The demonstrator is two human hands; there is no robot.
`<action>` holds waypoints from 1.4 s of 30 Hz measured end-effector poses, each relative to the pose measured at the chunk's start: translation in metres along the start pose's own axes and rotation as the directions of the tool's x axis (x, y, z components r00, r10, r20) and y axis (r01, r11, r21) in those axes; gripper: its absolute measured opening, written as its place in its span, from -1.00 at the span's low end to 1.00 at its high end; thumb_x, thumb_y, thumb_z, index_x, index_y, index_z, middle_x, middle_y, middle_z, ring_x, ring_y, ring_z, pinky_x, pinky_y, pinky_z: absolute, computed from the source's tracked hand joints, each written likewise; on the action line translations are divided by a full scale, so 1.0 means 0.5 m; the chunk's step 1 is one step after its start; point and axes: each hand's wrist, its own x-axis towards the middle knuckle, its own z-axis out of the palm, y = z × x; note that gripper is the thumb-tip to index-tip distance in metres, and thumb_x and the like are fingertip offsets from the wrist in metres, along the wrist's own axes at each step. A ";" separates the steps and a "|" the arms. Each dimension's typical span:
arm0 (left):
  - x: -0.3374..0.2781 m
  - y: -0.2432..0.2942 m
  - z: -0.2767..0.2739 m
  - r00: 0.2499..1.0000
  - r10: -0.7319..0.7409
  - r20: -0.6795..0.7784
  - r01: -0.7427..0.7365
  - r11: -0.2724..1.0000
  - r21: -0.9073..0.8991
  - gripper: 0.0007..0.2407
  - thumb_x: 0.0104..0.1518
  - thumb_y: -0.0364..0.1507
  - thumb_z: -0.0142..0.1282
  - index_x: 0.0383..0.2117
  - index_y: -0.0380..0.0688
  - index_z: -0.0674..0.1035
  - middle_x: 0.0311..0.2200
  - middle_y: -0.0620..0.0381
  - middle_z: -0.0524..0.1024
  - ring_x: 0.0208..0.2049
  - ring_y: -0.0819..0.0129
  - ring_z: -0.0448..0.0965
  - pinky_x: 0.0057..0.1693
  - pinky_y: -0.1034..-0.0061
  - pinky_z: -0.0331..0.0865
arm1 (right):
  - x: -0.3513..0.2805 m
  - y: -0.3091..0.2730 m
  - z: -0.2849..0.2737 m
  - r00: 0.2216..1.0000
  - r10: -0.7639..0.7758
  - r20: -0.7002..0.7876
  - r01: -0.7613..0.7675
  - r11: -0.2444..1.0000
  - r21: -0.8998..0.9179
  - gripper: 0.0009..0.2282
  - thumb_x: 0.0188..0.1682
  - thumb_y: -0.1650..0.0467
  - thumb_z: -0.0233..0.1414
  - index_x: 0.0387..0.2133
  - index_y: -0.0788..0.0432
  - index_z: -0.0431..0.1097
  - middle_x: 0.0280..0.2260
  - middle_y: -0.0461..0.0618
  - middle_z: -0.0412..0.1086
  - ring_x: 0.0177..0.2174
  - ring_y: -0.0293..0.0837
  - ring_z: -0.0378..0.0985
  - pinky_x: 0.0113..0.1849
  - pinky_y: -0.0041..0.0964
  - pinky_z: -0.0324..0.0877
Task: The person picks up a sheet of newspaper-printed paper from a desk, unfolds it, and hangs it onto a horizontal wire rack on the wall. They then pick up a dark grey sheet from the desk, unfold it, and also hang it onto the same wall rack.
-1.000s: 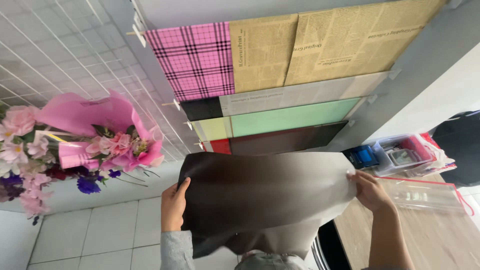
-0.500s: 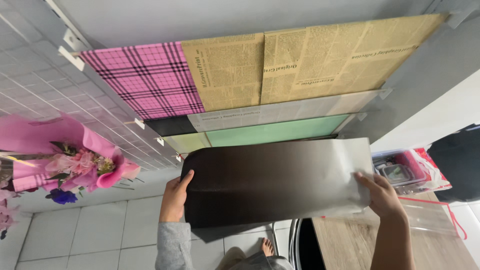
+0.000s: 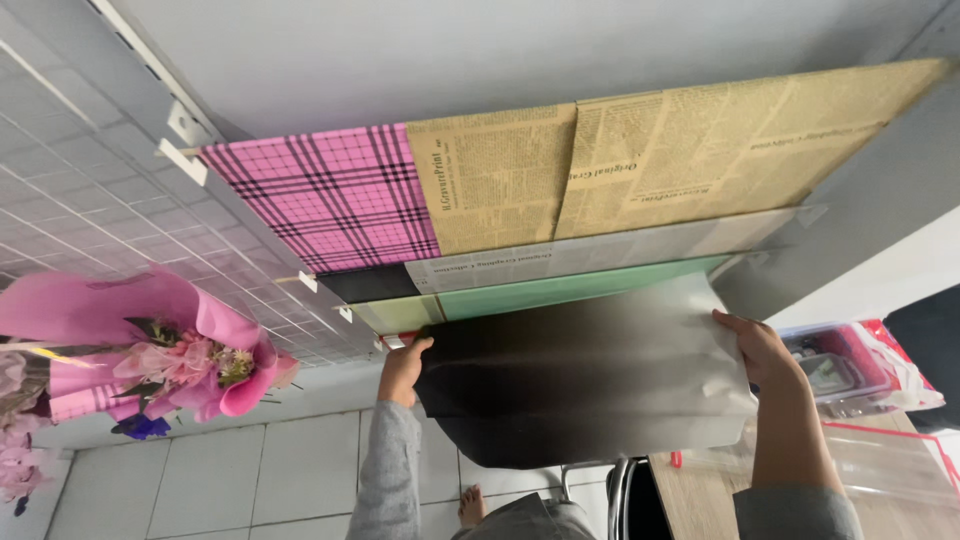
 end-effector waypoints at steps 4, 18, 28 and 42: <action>0.037 0.040 0.036 1.000 -0.005 0.024 0.005 1.000 -0.002 -0.43 0.28 -0.22 0.24 0.45 -0.06 0.45 0.58 0.22 0.17 0.55 0.15 0.14 0.52 0.18 0.13 | 0.057 -0.023 0.030 0.995 0.072 -0.064 -0.072 0.997 0.006 -0.68 0.03 0.30 0.34 -0.18 0.28 0.43 -0.42 0.01 0.46 -0.44 -0.02 0.55 -0.38 0.07 0.48; 0.070 -0.100 0.044 0.784 0.610 0.119 -0.619 0.782 0.072 -0.76 0.23 -0.28 0.33 -0.18 -0.20 0.73 -0.24 0.13 0.77 -0.14 0.41 0.72 -0.02 0.48 0.51 | 0.183 -0.059 0.069 0.991 0.103 -0.081 -0.112 0.986 -0.122 -0.63 0.02 0.26 0.31 0.01 0.16 0.44 -0.24 0.15 0.52 -0.30 0.19 0.61 -0.23 0.28 0.57; 0.077 -0.087 0.043 0.814 0.466 0.346 -0.571 0.750 0.334 -0.62 0.14 -0.38 0.40 0.11 -0.07 0.64 -0.02 0.09 0.80 -0.03 0.26 0.82 0.12 0.44 0.65 | 0.259 -0.075 0.057 0.979 0.121 -0.166 -0.137 0.986 -0.091 -0.59 -0.09 0.19 0.43 -0.10 0.05 0.45 -0.26 0.09 0.58 -0.32 0.11 0.66 -0.23 0.12 0.62; 0.105 -0.048 0.056 0.911 0.413 -0.020 -0.409 0.895 -0.176 -0.81 0.24 -0.30 0.27 -0.17 -0.12 0.61 -0.23 0.23 0.36 -0.20 0.38 0.29 -0.04 0.45 0.15 | 0.173 -0.032 0.004 0.892 -0.182 0.413 0.192 0.981 0.018 -0.64 0.25 0.31 -0.03 0.28 0.16 0.32 0.12 0.10 0.45 0.07 0.06 0.50 0.09 0.07 0.39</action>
